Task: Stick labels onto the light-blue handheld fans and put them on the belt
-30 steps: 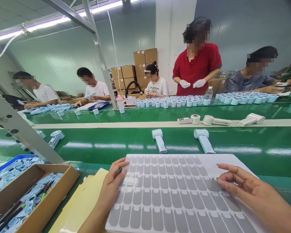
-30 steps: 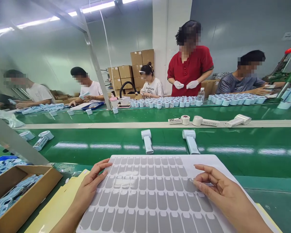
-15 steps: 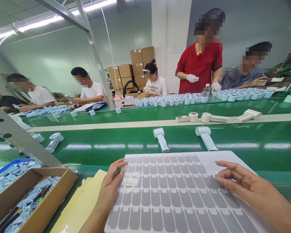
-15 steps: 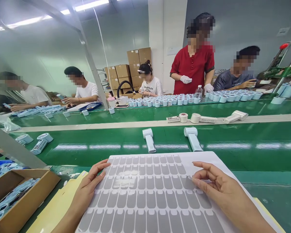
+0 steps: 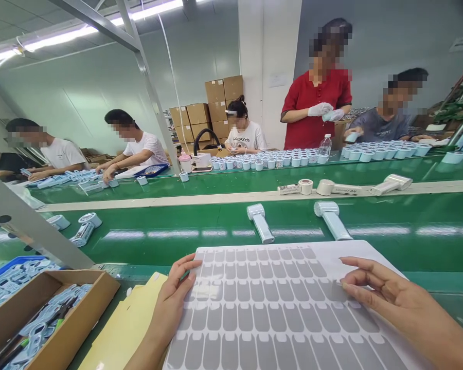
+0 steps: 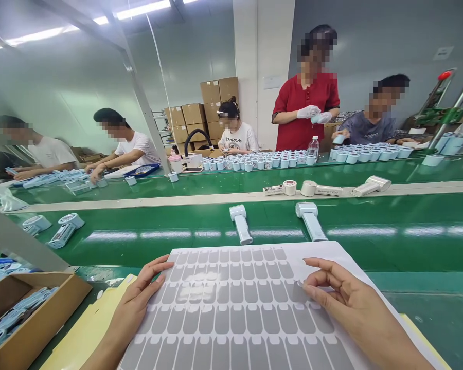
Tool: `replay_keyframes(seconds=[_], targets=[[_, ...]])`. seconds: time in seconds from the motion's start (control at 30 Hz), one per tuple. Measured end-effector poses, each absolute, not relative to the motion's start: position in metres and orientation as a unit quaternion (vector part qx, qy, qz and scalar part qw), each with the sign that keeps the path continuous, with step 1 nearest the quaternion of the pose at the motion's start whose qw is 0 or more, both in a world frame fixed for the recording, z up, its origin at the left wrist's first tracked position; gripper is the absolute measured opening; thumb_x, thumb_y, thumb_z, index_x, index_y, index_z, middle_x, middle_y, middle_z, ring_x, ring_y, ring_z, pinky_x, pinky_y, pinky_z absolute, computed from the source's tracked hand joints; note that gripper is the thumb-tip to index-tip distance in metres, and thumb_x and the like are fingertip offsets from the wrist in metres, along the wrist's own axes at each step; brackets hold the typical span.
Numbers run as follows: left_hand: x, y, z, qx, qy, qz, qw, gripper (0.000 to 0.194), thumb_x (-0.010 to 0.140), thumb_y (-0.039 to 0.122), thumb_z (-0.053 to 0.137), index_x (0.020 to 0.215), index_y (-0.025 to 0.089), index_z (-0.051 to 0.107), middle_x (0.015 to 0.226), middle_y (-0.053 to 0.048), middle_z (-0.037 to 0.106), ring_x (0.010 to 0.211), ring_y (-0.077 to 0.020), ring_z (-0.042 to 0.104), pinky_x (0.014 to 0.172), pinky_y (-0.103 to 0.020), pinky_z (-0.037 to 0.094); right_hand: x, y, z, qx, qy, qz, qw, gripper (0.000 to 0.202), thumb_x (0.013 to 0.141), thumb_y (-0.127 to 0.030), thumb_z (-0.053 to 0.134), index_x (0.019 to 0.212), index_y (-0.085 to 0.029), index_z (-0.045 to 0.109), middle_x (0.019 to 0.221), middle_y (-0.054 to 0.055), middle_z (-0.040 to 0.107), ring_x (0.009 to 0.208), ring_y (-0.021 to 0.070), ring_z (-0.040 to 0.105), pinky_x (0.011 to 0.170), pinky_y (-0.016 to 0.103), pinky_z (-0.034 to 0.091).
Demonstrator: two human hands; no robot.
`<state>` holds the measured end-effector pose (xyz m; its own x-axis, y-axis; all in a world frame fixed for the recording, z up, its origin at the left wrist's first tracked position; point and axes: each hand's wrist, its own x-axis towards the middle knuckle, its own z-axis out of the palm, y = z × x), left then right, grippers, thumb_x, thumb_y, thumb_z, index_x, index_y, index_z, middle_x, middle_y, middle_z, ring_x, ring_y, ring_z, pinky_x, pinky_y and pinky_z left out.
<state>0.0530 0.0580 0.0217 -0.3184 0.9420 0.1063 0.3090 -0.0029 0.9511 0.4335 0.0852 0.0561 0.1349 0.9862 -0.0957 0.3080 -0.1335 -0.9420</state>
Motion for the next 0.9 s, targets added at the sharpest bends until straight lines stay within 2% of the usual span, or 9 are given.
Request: replay_keyframes(seconds=[0.17,0.37,0.47,0.53,0.6,0.67,0.73,0.8,0.9], targets=[[0.054,0.059,0.019,0.484,0.634,0.519,0.307,0.032,0.082,0.054,0.061,0.096,0.031,0.077,0.138,-0.007,0.057,0.133,-0.0339,0.047,0.110,-0.047,0.037,0.431,0.084,0.060,-0.641,-0.497,0.420,0.407,0.071,0.044,-0.064,0.076,0.099,-0.019,0.070,0.076,0.006,0.071,0.072,0.0240,0.069,0.055,0.023,0.054],[0.056,0.058,0.026,0.461,0.637,0.520,0.335,0.032,0.079,0.054,0.065,0.095,0.030,0.078,0.144,-0.007,0.055,0.136,-0.0344,0.045,0.109,-0.045,0.039,0.436,0.083,0.053,-0.629,-0.520,0.412,0.406,0.068,0.051,-0.064,0.076,0.102,-0.020,0.071,0.083,0.006,0.073,0.075,0.0239,0.070,0.061,0.023,0.056],[0.053,0.059,0.032,0.420,0.641,0.517,0.381,0.037,0.075,0.052,0.066,0.099,0.026,0.077,0.132,-0.012,0.066,0.122,-0.0364,0.059,0.100,-0.049,0.048,0.440,0.084,0.046,-0.610,-0.536,0.415,0.411,0.067,0.055,-0.063,0.078,0.107,-0.020,0.071,0.079,0.005,0.071,0.075,0.0244,0.070,0.062,0.024,0.056],[0.050,0.060,0.039,0.390,0.650,0.514,0.401,0.041,0.072,0.051,0.067,0.101,0.023,0.076,0.119,-0.014,0.073,0.111,-0.0377,0.066,0.098,-0.054,0.049,0.443,0.085,0.040,-0.595,-0.542,0.422,0.418,0.066,0.058,-0.059,0.080,0.111,-0.020,0.070,0.080,0.005,0.071,0.075,0.0243,0.070,0.063,0.024,0.057],[0.047,0.064,0.049,0.375,0.664,0.517,0.388,0.042,0.066,0.050,0.072,0.099,0.023,0.076,0.121,-0.014,0.073,0.118,-0.0390,0.062,0.107,-0.056,0.041,0.445,0.087,0.034,-0.584,-0.544,0.427,0.425,0.065,0.061,-0.057,0.081,0.114,-0.021,0.070,0.081,0.005,0.071,0.074,0.0236,0.070,0.062,0.024,0.057],[0.043,0.074,0.063,0.379,0.674,0.522,0.360,0.040,0.064,0.046,0.076,0.098,0.026,0.076,0.131,-0.011,0.068,0.133,-0.0368,0.051,0.117,-0.053,0.029,0.447,0.087,0.028,-0.577,-0.545,0.425,0.436,0.063,0.064,-0.055,0.081,0.116,-0.021,0.069,0.082,0.004,0.071,0.072,0.0225,0.069,0.061,0.023,0.057],[0.035,0.090,0.079,0.394,0.679,0.520,0.336,0.037,0.071,0.041,0.075,0.105,0.026,0.074,0.139,-0.009,0.063,0.139,-0.0323,0.044,0.119,-0.051,0.024,0.449,0.088,0.025,-0.579,-0.543,0.419,0.441,0.063,0.064,-0.055,0.081,0.115,-0.021,0.070,0.081,0.004,0.071,0.072,0.0224,0.069,0.060,0.022,0.057],[0.020,0.109,0.095,0.401,0.697,0.511,0.304,0.036,0.080,0.033,0.073,0.114,0.022,0.070,0.143,-0.010,0.059,0.139,-0.0305,0.043,0.117,-0.055,0.027,0.452,0.088,0.024,-0.581,-0.546,0.428,0.425,0.062,0.063,-0.055,0.081,0.114,-0.021,0.070,0.082,0.004,0.071,0.074,0.0232,0.070,0.062,0.022,0.058],[-0.012,0.132,0.115,0.368,0.760,0.489,0.218,0.038,0.087,0.033,0.069,0.123,0.019,0.063,0.146,-0.013,0.052,0.138,-0.0351,0.042,0.113,-0.063,0.031,0.456,0.090,0.024,-0.585,-0.547,0.450,0.396,0.062,0.064,-0.054,0.082,0.116,-0.022,0.070,0.085,0.004,0.072,0.077,0.0238,0.072,0.064,0.021,0.059]])
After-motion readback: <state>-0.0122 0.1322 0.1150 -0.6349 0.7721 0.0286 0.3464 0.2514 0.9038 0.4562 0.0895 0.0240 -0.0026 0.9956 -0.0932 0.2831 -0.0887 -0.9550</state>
